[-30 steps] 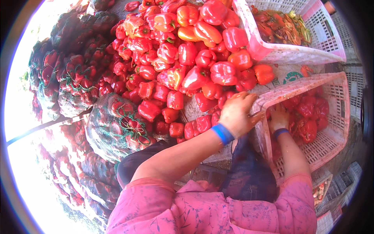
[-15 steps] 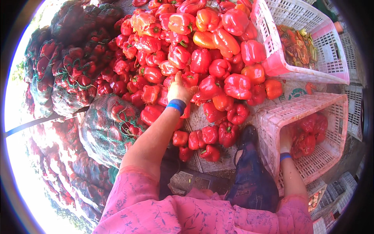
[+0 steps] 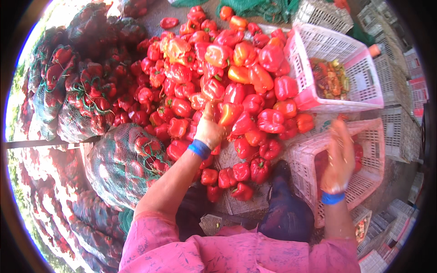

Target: The person sorts red peppers from a large pile by hand, removing stems and damaged sections before placing the peppers into plastic crates.

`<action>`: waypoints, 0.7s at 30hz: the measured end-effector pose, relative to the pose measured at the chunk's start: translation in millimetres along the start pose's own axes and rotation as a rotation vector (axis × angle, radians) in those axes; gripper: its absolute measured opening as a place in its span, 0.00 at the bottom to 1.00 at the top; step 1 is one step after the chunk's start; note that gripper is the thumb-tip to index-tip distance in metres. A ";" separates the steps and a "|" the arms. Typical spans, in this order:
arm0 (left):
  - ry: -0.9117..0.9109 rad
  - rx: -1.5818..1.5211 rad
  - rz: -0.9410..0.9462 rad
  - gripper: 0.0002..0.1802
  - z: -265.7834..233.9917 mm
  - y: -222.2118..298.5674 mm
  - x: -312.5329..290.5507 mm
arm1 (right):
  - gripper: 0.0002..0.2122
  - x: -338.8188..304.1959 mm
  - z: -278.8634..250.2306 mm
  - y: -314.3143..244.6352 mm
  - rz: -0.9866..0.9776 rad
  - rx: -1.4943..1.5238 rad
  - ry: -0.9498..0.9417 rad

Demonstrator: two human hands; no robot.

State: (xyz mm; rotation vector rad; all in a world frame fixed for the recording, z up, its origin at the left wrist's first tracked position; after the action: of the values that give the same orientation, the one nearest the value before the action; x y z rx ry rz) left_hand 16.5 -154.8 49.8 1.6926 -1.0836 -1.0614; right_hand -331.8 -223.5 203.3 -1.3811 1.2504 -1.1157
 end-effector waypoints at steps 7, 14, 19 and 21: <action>0.393 0.223 0.391 0.43 -40.0 164.9 -124.3 | 0.25 -55.9 196.5 -38.4 0.926 0.887 -0.487; 0.129 -0.872 0.063 0.53 -17.1 131.5 -152.3 | 0.19 -91.3 207.5 -75.6 0.141 0.661 -0.293; -0.158 -1.348 0.009 0.28 10.8 118.3 -159.4 | 0.23 -90.2 202.2 -98.3 -0.350 0.164 -0.356; -0.343 -1.516 -0.009 0.26 20.1 125.3 -158.7 | 0.29 -90.3 207.0 -105.9 -0.498 0.002 -0.419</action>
State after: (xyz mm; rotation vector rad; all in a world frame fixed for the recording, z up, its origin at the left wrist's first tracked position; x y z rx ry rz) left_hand -73.2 -43.5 194.3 0.2901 -0.1812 -1.5725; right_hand -117.9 -115.8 273.1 -1.8685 0.6193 -1.0682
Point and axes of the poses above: each hand's wrist, its own x-axis towards the middle knuckle, its own z-axis out of the palm, y = z × x, the point moved 8 cm from there along x, towards the middle knuckle, and after that the axes turned 11 degrees about x, right-handed, at the moved point
